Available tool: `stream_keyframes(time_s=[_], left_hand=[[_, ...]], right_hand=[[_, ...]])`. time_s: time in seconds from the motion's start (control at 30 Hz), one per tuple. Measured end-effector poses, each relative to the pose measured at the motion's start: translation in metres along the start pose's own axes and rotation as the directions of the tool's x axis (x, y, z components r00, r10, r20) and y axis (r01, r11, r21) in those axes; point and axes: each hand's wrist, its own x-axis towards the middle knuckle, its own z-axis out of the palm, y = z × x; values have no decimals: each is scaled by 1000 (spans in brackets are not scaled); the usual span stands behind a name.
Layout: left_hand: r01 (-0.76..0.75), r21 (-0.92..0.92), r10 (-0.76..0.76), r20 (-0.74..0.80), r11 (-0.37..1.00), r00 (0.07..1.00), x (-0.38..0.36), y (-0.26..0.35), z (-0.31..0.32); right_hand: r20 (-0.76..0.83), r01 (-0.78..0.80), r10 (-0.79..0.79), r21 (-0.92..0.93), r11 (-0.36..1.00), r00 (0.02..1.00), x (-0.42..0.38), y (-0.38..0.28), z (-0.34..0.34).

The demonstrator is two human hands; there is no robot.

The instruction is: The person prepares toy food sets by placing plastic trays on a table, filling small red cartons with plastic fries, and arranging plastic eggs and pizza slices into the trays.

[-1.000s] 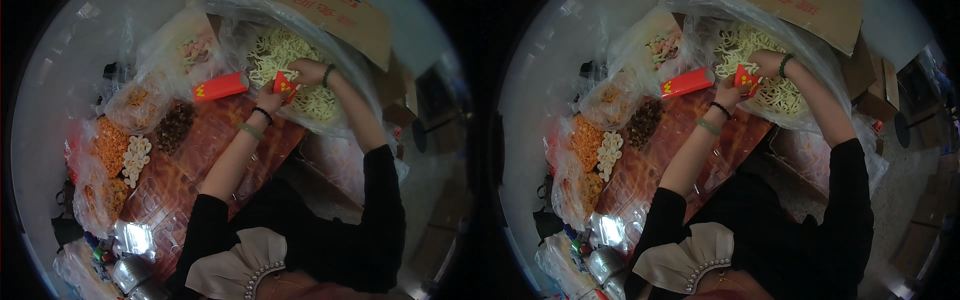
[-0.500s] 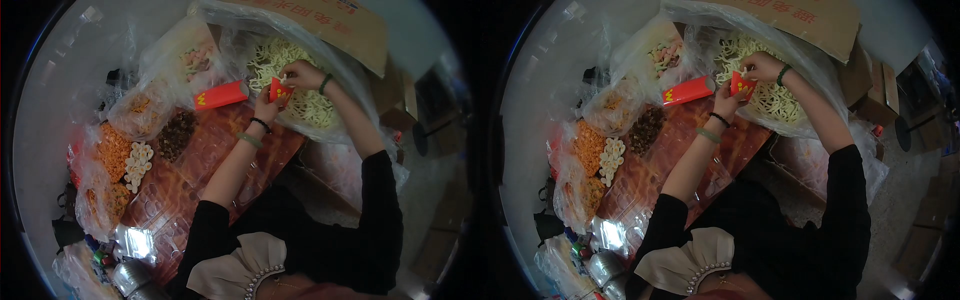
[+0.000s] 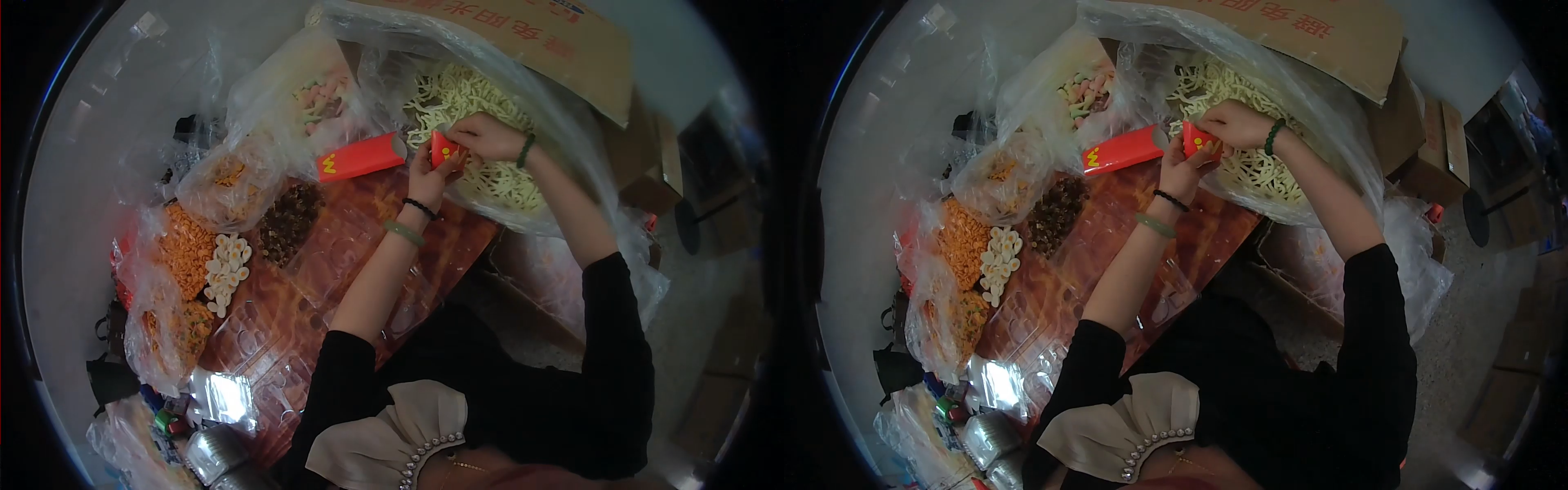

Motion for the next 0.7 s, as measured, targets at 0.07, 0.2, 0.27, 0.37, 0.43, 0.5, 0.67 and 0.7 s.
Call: stream_keyframes(time_s=[0.07, 0.2, 0.27, 0.37, 0.43, 0.5, 0.67, 0.7], left_hand=[[-26, -169, 33, 40, 985, 999, 2, -3, -8], [-92, -299, 130, 110, 950, 985, 1, -2, -16], [-47, -305, 99, 155, 951, 983, -1, -3, -15], [-15, -273, 64, 171, 962, 983, -7, -5, -11], [-18, -231, 54, 152, 973, 987, -9, -5, -6], [-22, -189, 46, 126, 982, 991, -12, -3, -2], [18, -150, -15, 21, 989, 1000, -27, 3, -5], [-16, -143, 16, 1, 990, 1000, -34, 5, -7]], right_hand=[[13, 52, -53, 28, 998, 999, 0, 9, -3], [-497, 228, -199, -3, 974, 845, 8, 51, 3], [-517, 185, -134, 49, 981, 845, 4, 50, 3], [-387, 210, -205, -29, 977, 899, -5, 39, 7], [-358, 317, -461, -393, 863, 812, -9, 31, 13], [-291, 320, -504, -500, 805, 814, -9, 28, 18], [-34, 475, -570, -513, 715, 821, -7, 14, 22], [-25, 475, -556, -489, 732, 831, -4, 11, 25]])
